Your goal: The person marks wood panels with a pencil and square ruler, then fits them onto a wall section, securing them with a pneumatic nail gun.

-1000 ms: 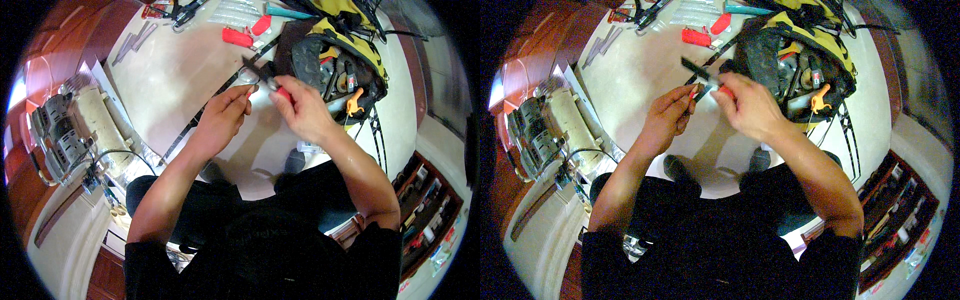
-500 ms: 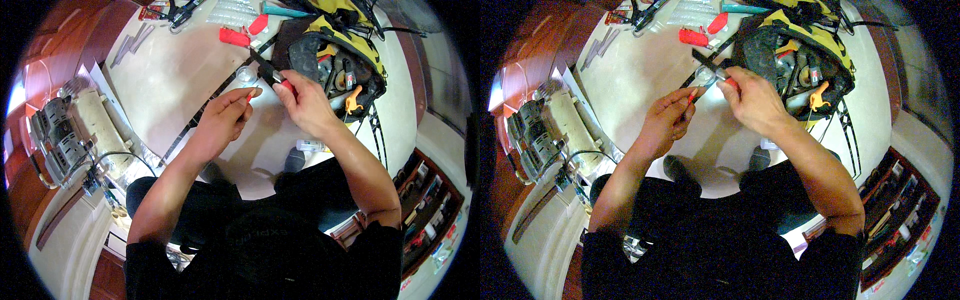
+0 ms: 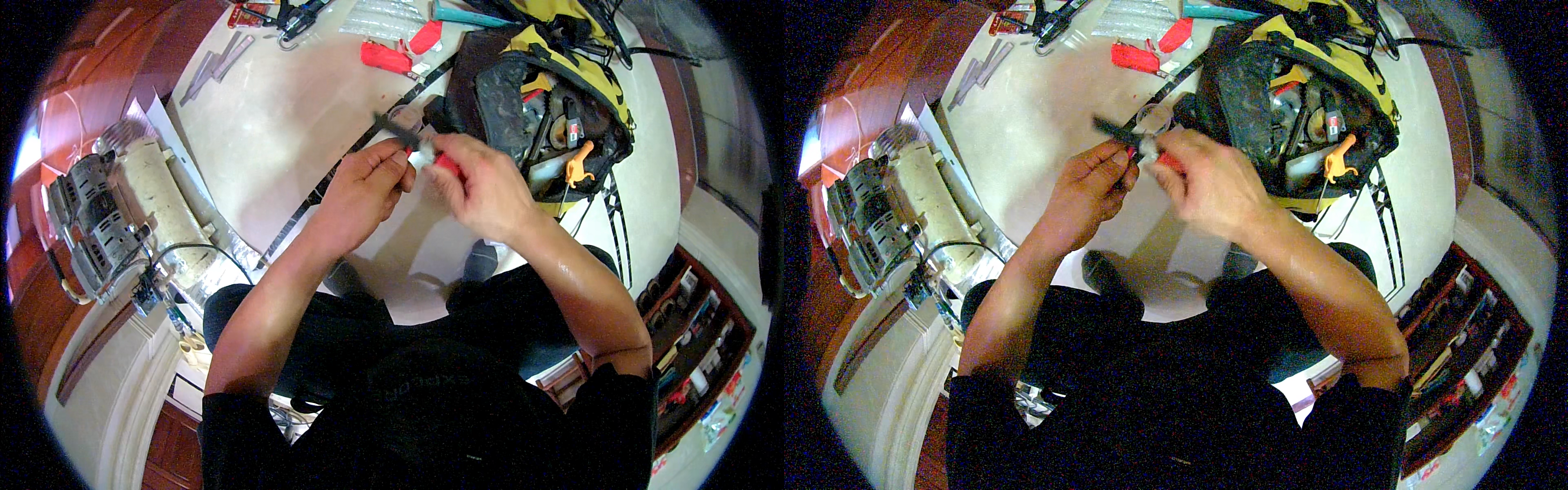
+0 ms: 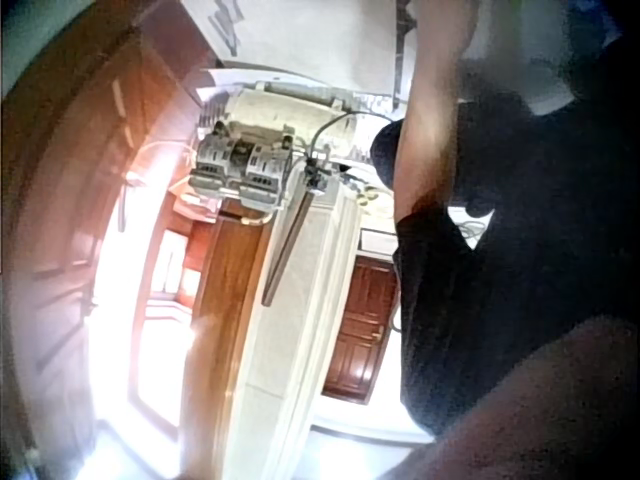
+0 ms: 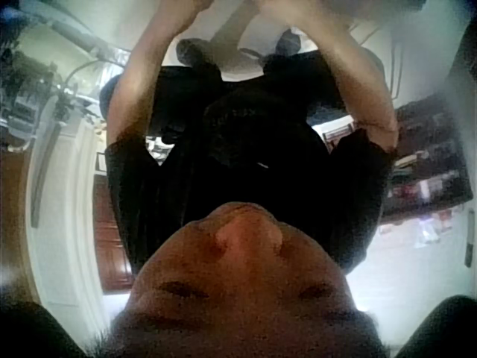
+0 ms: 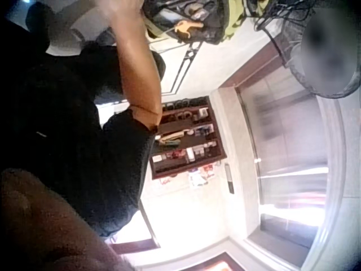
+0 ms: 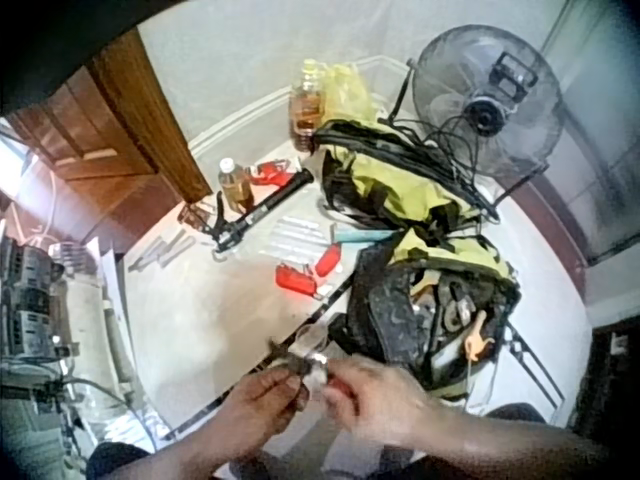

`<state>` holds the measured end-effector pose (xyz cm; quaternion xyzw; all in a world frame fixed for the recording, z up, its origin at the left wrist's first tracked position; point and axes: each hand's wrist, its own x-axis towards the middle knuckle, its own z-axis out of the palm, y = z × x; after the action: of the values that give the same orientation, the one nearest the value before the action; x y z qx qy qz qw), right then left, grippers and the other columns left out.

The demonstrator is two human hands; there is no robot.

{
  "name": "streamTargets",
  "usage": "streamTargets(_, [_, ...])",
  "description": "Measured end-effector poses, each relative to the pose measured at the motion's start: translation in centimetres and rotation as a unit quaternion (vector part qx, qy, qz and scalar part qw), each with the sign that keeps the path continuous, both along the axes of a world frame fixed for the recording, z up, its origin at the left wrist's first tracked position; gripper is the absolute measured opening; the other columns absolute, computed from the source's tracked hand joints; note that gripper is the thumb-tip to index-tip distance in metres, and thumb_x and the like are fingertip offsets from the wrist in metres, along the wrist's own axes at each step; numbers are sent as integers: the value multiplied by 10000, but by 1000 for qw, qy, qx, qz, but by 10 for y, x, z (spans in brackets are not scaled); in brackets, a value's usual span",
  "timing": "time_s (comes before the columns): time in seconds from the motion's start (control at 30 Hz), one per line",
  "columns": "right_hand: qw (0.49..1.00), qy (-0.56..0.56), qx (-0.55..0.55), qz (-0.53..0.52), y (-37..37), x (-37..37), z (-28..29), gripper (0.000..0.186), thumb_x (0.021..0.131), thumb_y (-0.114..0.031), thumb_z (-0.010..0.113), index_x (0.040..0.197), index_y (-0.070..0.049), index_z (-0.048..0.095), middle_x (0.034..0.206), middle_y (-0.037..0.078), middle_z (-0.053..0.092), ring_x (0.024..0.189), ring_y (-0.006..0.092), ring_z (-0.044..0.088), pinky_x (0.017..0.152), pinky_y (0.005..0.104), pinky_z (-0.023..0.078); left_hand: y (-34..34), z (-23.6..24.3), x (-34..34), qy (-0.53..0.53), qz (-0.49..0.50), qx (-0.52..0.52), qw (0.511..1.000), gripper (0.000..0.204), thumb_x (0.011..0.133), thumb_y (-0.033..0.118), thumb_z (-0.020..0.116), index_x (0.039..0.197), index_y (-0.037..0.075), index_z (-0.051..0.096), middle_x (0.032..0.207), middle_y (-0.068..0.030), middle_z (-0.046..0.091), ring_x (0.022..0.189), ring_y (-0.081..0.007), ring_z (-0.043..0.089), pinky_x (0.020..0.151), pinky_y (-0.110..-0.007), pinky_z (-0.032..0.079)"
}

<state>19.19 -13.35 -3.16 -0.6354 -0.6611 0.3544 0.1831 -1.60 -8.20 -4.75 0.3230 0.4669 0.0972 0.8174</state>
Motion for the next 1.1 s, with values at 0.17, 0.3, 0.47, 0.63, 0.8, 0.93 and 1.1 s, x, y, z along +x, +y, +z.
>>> streamTargets(0.17, [998,0,-2,-61,7,10,6,337,984,-273,635,1199,-14,643,1068,225,689,945,466,668,827,505,564,4,15,-1,-18,21,6,1000,213,1090,253,497,1120,101,643,789,33,578,535,-29,407,444,-198,276])
streamTargets(0.3, [999,26,-27,35,-1,-1,6,357,972,-278,647,1220,-21,631,1047,218,677,938,442,676,804,499,569,4,11,7,-13,37,4,999,226,1098,256,478,1053,102,637,775,33,578,523,-28,393,443,-203,266])
streamTargets(0.47, [1000,-5,-24,14,1,1,0,371,974,-293,646,1222,-19,626,1061,217,680,948,437,682,800,501,569,5,5,0,-9,-15,29,999,239,1104,258,462,1076,98,637,771,25,583,516,-37,390,445,-208,272])
streamTargets(0.63, [999,-10,22,-33,0,10,1,364,983,-305,638,1183,-2,623,1094,217,692,965,435,682,811,504,566,7,18,7,3,13,32,999,250,1108,270,452,1101,98,633,769,11,601,532,-45,400,450,-210,274])
streamTargets(0.8, [999,19,0,36,0,3,4,322,968,-294,651,1124,-13,627,1031,201,675,918,434,678,775,494,567,3,7,5,-3,0,60,998,243,1106,280,449,1136,110,619,777,4,618,545,-45,406,455,-211,281])
streamTargets(0.93, [999,12,-13,28,-1,2,5,311,967,-293,649,1105,-15,627,1012,201,671,910,434,676,769,502,563,3,7,7,-1,3,53,999,250,1104,280,448,1165,109,620,773,3,616,534,-42,390,453,-212,281])
streamTargets(1.1, [998,-24,13,-61,5,15,0,319,971,-303,642,1137,-31,636,994,203,672,912,434,677,780,520,557,7,10,5,-12,-7,24,1000,295,1102,272,447,1279,106,613,767,0,605,507,-42,362,443,-204,267])
